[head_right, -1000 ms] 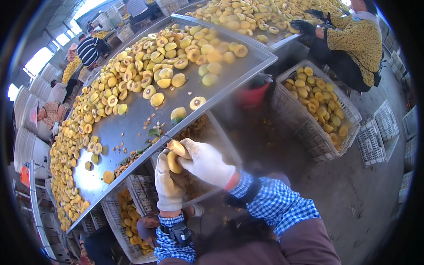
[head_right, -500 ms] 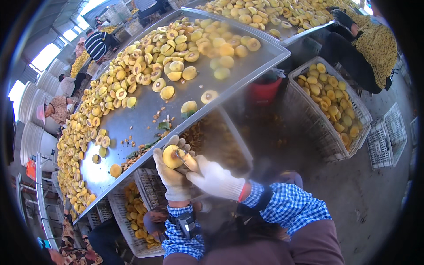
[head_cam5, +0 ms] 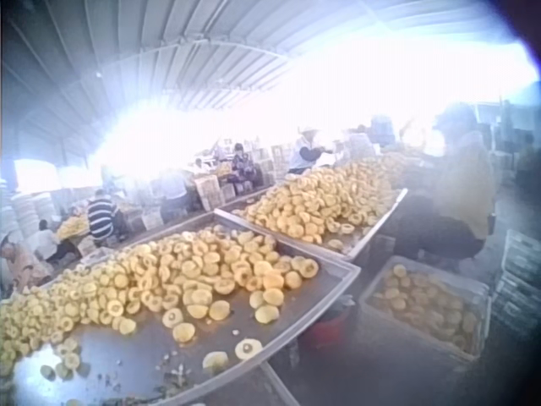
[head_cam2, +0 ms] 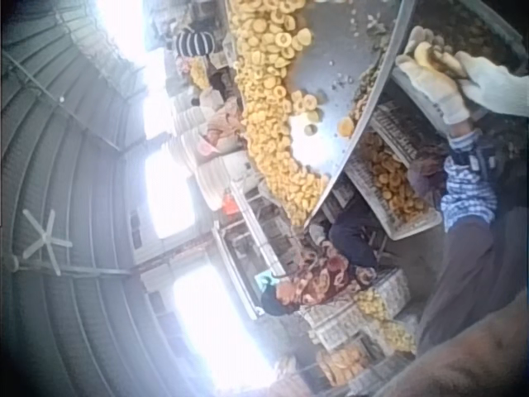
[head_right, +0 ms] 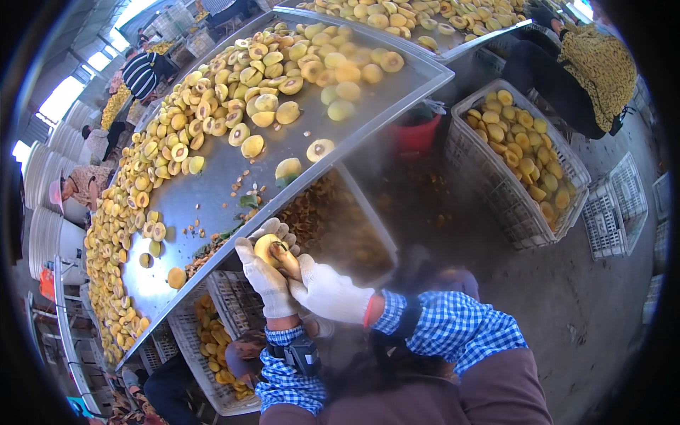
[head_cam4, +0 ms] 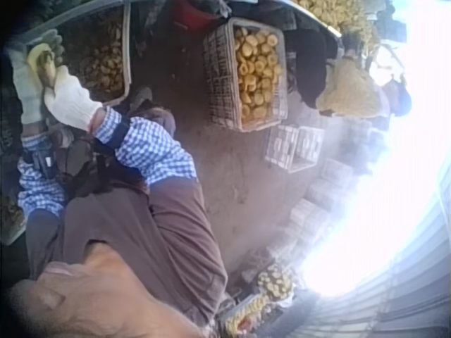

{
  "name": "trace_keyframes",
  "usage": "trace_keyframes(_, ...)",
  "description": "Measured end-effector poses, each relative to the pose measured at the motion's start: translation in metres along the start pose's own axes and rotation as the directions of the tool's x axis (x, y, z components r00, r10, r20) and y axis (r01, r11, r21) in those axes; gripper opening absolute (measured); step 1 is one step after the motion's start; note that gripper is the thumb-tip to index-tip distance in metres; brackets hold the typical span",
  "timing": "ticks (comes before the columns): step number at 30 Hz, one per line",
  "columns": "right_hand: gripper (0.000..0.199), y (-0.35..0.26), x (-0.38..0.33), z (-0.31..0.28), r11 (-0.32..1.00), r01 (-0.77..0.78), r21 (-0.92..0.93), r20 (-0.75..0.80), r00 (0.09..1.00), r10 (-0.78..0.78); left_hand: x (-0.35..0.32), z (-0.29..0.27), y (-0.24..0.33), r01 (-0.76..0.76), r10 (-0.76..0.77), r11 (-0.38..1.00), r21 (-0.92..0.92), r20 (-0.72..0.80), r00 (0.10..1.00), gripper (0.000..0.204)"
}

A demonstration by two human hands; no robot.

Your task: The person picks up halved yellow fruit from a stainless steel table, removes the pit using a small tool, and places the fruit into a crate while discarding the pits into a bin beneath the table.

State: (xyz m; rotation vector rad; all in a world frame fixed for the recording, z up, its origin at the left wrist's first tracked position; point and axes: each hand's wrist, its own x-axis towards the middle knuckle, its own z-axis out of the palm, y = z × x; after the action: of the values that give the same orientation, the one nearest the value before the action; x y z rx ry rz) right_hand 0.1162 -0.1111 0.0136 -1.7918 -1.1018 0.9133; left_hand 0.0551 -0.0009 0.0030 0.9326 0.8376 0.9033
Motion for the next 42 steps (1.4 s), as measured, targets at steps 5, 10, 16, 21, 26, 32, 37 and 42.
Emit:
trace_keyframes(5, 0.034, 0.015, 0.009, 0.007, 0.983, 0.109, 0.151, 0.101, 0.987, -0.125, 0.005, -0.010, 0.002, 0.142, -0.142, 0.990, -0.008, 0.055, 0.988, 0.066)
trace_keyframes(10, 0.045, 0.008, 0.005, -0.004, 0.992, 0.031, 0.125, 0.171, 0.984, -0.052, 0.004, -0.006, -0.006, -0.024, 0.039, 0.984, 0.178, -0.080, 0.996, 0.065)
trace_keyframes(16, 0.041, 0.006, 0.003, -0.005, 0.991, 0.000, 0.132, 0.157, 0.987, -0.021, 0.008, -0.011, -0.012, -0.127, 0.152, 0.943, 0.306, -0.057, 0.987, 0.063)
trace_keyframes(21, 0.043, 0.016, -0.001, 0.009, 0.959, 0.059, 0.277, -0.024, 0.998, -0.055, 0.005, 0.004, -0.005, -0.082, 0.079, 0.990, 0.113, 0.030, 0.996, 0.058)
trace_keyframes(26, 0.044, 0.007, 0.000, -0.002, 0.983, -0.034, 0.181, 0.059, 0.998, 0.023, -0.002, 0.014, -0.002, -0.059, 0.058, 0.998, 0.037, 0.018, 0.998, 0.058)
trace_keyframes(32, 0.040, 0.016, 0.002, -0.008, 0.988, 0.019, 0.151, 0.161, 0.986, -0.044, 0.008, 0.002, -0.007, 0.117, -0.117, 0.983, 0.142, -0.013, 0.993, 0.070)
trace_keyframes(37, 0.031, 0.017, 0.001, -0.015, 0.734, -0.103, 0.671, 0.304, 0.941, -0.147, 0.005, -0.002, -0.002, 0.163, -0.174, 0.952, 0.260, 0.020, 0.985, 0.071)
trace_keyframes(42, 0.019, 0.018, 0.005, -0.030, 0.627, -0.361, 0.690, 0.560, 0.816, -0.146, -0.001, 0.000, 0.000, 0.167, -0.174, 0.961, 0.220, 0.013, 0.985, 0.068)
